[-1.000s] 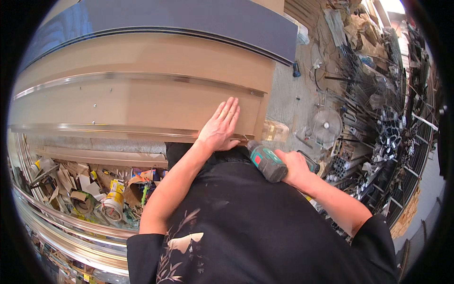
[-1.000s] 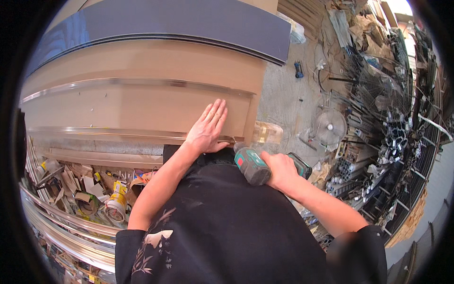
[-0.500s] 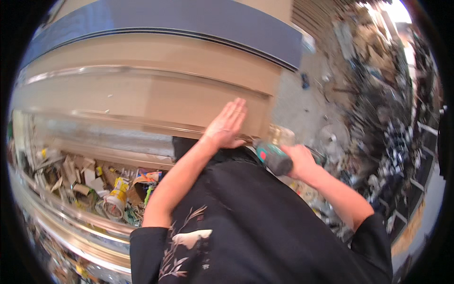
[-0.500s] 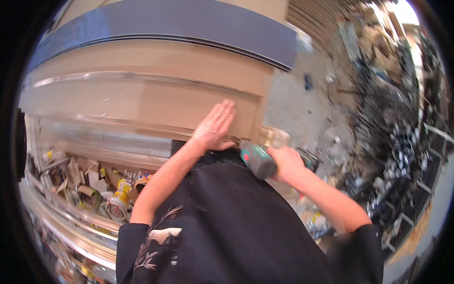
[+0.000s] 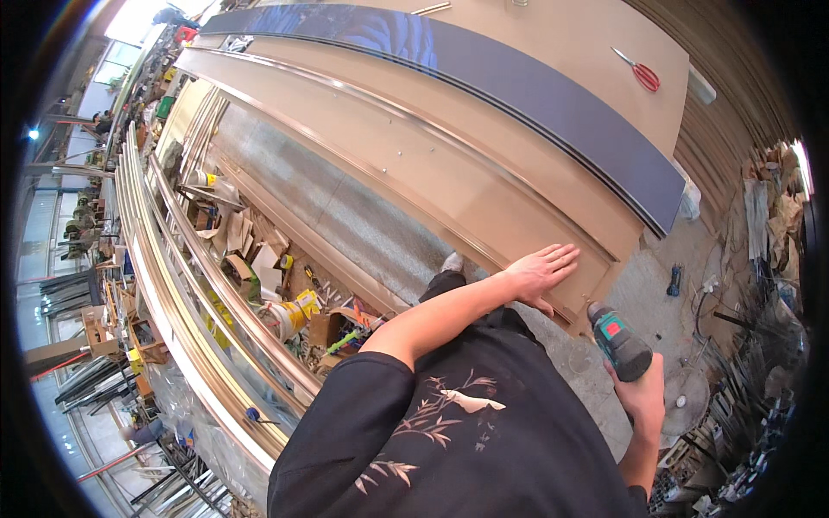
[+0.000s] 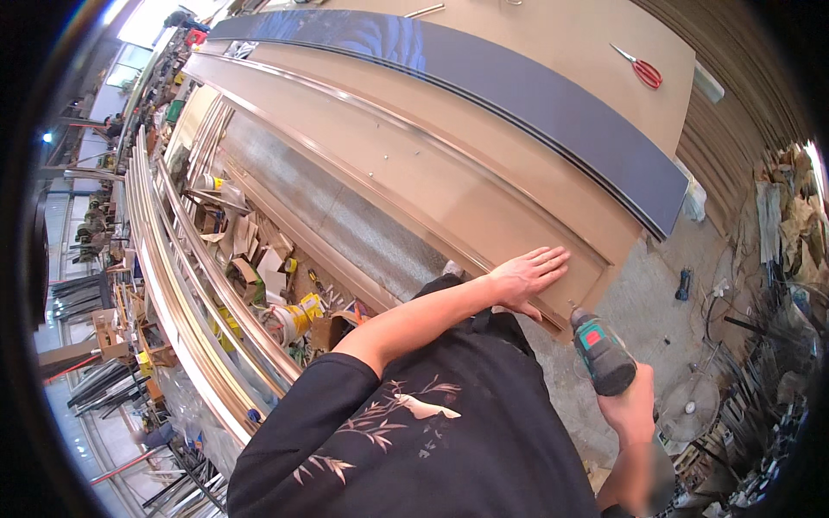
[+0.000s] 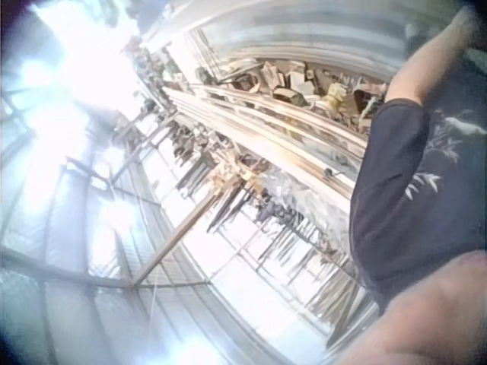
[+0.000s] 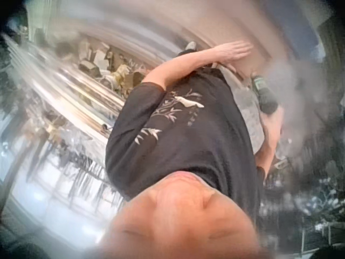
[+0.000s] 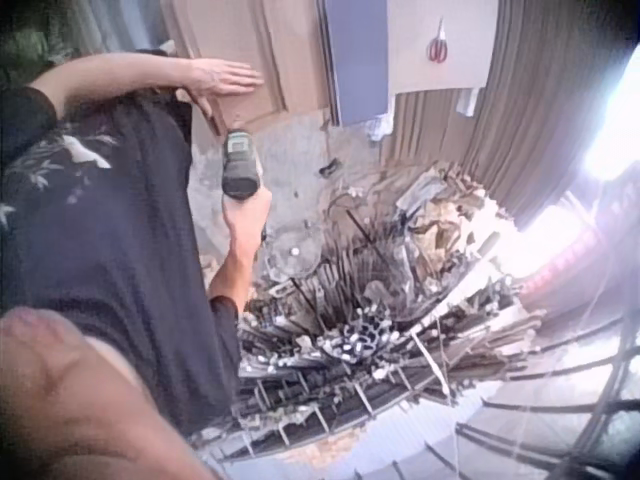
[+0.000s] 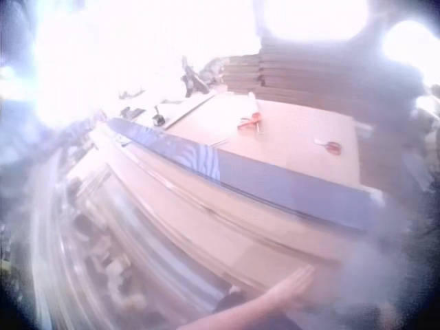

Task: The person uses a cordless drill to fasten screws into a large wooden panel, securing a trim piece along its edge. They briefly interact with another person to handle a small black device before resuming drilling.

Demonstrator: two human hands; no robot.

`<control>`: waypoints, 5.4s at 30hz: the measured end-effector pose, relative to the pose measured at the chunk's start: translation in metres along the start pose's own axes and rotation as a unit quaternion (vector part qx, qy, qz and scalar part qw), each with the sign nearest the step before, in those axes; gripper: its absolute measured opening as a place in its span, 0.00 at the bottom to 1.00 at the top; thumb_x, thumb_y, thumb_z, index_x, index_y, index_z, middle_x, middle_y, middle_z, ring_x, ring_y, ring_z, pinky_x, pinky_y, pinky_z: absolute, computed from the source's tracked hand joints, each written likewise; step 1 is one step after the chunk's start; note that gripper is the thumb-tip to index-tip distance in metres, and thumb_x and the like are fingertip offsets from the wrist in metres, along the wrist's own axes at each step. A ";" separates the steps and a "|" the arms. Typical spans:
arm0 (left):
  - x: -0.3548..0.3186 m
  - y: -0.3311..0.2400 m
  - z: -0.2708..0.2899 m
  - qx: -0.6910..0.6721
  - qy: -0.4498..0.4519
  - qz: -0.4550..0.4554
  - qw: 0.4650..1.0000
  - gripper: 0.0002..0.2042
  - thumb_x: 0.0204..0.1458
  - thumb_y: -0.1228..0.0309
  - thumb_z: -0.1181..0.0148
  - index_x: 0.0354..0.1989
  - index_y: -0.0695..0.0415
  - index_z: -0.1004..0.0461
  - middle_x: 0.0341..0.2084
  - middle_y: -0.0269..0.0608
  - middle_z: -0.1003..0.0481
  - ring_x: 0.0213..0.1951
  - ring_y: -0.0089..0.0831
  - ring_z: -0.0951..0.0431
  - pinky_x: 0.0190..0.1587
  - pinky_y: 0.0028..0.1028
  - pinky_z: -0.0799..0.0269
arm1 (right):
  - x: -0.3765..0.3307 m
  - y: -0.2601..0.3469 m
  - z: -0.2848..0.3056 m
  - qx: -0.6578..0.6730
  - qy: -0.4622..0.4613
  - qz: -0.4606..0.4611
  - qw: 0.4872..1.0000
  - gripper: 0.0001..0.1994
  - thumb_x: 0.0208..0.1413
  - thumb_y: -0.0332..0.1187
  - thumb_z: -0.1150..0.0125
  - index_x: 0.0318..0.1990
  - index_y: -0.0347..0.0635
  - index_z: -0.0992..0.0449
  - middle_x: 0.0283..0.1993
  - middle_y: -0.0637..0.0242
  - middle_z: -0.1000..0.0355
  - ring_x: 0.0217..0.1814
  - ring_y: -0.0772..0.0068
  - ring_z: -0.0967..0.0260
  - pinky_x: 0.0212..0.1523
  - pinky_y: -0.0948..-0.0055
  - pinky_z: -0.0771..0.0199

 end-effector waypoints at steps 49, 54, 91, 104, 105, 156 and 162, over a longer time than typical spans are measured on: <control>-0.170 0.269 0.165 -0.829 -0.095 0.330 0.442 0.16 0.66 0.56 0.38 0.29 0.51 0.28 0.20 0.23 0.27 0.20 0.13 0.29 0.22 0.17 0.34 | 0.230 0.241 -0.276 0.094 -0.109 0.056 0.988 0.14 0.56 0.36 0.33 0.48 0.42 0.20 0.38 0.50 0.21 0.39 0.54 0.21 0.41 0.56 0.23; -0.175 0.254 0.164 -0.874 -0.105 0.306 0.362 0.16 0.65 0.56 0.36 0.29 0.50 0.28 0.20 0.23 0.27 0.19 0.14 0.30 0.22 0.18 0.33 | 0.228 0.243 -0.276 0.086 -0.108 0.060 0.989 0.12 0.56 0.35 0.33 0.45 0.43 0.20 0.37 0.53 0.21 0.36 0.56 0.22 0.39 0.58 0.23; -0.118 0.308 0.240 0.010 -0.020 0.218 0.976 0.27 0.32 0.54 0.18 0.39 0.52 0.22 0.40 0.39 0.29 0.50 0.42 0.29 0.50 0.41 0.33 | 0.166 0.297 -0.233 0.089 -0.138 0.007 0.986 0.22 0.45 0.28 0.26 0.50 0.39 0.23 0.41 0.50 0.19 0.43 0.45 0.19 0.42 0.56 0.19; -0.118 0.294 0.234 -0.002 0.004 0.243 0.970 0.26 0.31 0.58 0.18 0.37 0.55 0.24 0.39 0.41 0.30 0.47 0.43 0.30 0.48 0.41 0.34 | 0.178 0.302 -0.221 0.065 -0.126 0.013 0.990 0.14 0.49 0.21 0.31 0.45 0.37 0.22 0.38 0.54 0.20 0.39 0.47 0.19 0.40 0.61 0.20; -0.119 0.294 0.235 -0.005 0.003 0.246 0.969 0.25 0.31 0.58 0.18 0.37 0.55 0.24 0.39 0.41 0.30 0.47 0.43 0.30 0.48 0.41 0.34 | 0.178 0.301 -0.221 0.059 -0.123 0.015 0.991 0.14 0.49 0.21 0.31 0.45 0.37 0.22 0.38 0.53 0.20 0.39 0.47 0.19 0.40 0.61 0.19; -0.215 0.305 0.247 -0.121 -0.271 0.285 0.911 0.16 0.50 0.74 0.28 0.47 0.57 0.23 0.37 0.41 0.26 0.40 0.40 0.24 0.45 0.38 0.27 | 0.191 0.295 -0.223 -0.039 -0.091 0.035 0.994 0.11 0.51 0.30 0.30 0.39 0.38 0.25 0.33 0.48 0.22 0.38 0.42 0.21 0.38 0.56 0.22; -0.203 0.310 0.250 -0.064 -0.293 0.249 0.921 0.05 0.50 0.76 0.30 0.34 0.57 0.20 0.36 0.42 0.25 0.41 0.44 0.24 0.46 0.39 0.27 | 0.159 0.307 -0.232 0.013 -0.145 0.034 0.989 0.18 0.49 0.27 0.29 0.49 0.38 0.22 0.37 0.50 0.20 0.39 0.47 0.20 0.40 0.60 0.22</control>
Point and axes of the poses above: each hand's wrist, its own x-axis towards the middle knuckle, its own z-axis out of the back of the hand, y = z × x, the point moved 4 cm from there along x, towards the middle knuckle
